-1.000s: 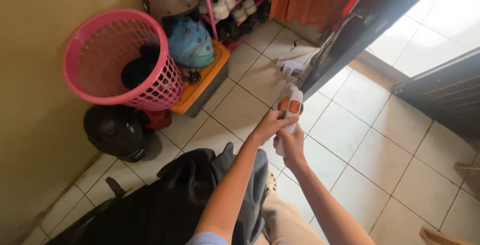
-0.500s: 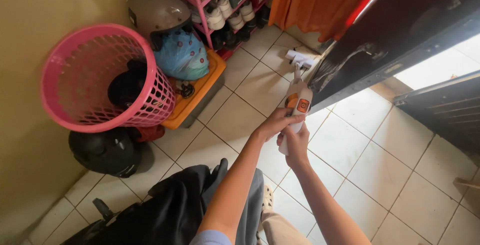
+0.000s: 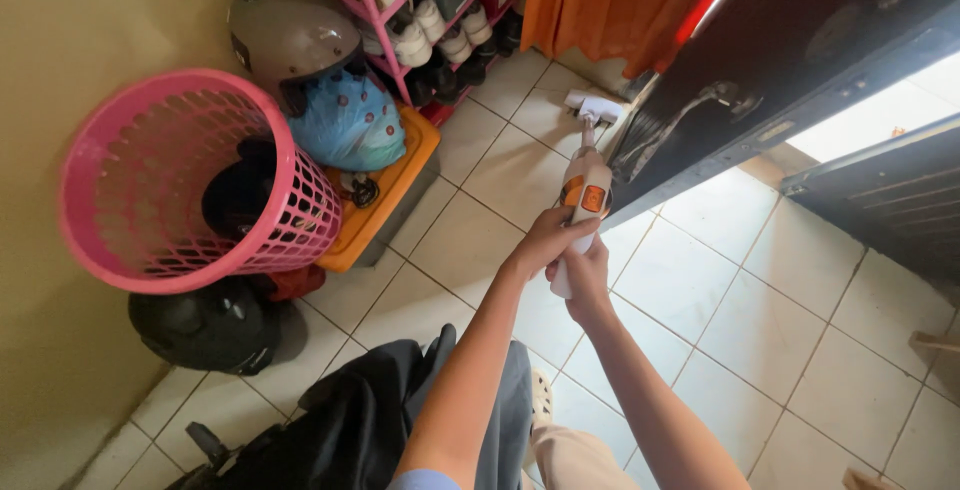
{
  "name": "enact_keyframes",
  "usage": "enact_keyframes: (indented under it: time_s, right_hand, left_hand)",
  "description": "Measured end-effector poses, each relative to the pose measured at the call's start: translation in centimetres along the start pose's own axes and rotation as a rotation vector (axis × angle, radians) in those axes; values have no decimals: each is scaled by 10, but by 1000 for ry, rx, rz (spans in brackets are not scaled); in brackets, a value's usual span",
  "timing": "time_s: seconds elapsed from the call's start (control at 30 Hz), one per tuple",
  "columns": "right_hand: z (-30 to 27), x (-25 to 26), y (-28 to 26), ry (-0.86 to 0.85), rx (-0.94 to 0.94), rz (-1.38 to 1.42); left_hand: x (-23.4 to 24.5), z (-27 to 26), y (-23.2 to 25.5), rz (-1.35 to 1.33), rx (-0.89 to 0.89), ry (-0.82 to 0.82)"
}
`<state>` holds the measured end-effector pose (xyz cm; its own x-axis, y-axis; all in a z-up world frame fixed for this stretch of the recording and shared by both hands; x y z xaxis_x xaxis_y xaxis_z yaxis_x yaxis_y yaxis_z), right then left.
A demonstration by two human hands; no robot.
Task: Vacuuming a tiled floor area near chairs and doorway.
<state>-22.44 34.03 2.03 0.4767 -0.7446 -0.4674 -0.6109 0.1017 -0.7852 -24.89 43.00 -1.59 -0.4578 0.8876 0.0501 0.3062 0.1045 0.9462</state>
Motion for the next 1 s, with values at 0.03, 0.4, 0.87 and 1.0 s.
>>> enact_keyframes:
  time_s: [0.03, 0.4, 0.87, 1.0]
  right_hand:
    - [-10, -2, 0, 3, -4, -2]
    - [-92, -18, -4, -1, -52, 44]
    - [-15, 10, -22, -31, 1, 50]
    - [20, 23, -19, -101, -6, 71]
  left_hand:
    - [-1, -13, 7, -3, 4, -1]
    - [-3, -85, 30, -15, 30, -126]
    - [-15, -2, 20, -10, 7, -100]
    - [-16, 14, 31, -34, 51, -56]
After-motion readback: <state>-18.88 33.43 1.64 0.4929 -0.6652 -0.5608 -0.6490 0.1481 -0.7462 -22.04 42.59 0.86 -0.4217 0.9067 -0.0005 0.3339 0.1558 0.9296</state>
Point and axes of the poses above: each hand's wrist, its own z-axis towards the middle knuckle, its own x-axis out of the back of the hand, y = z × x, the point moved 6 cm from there along z, towards the middle knuckle, and after that the axes turned 13 degrees about z, right-handed, at the moved point
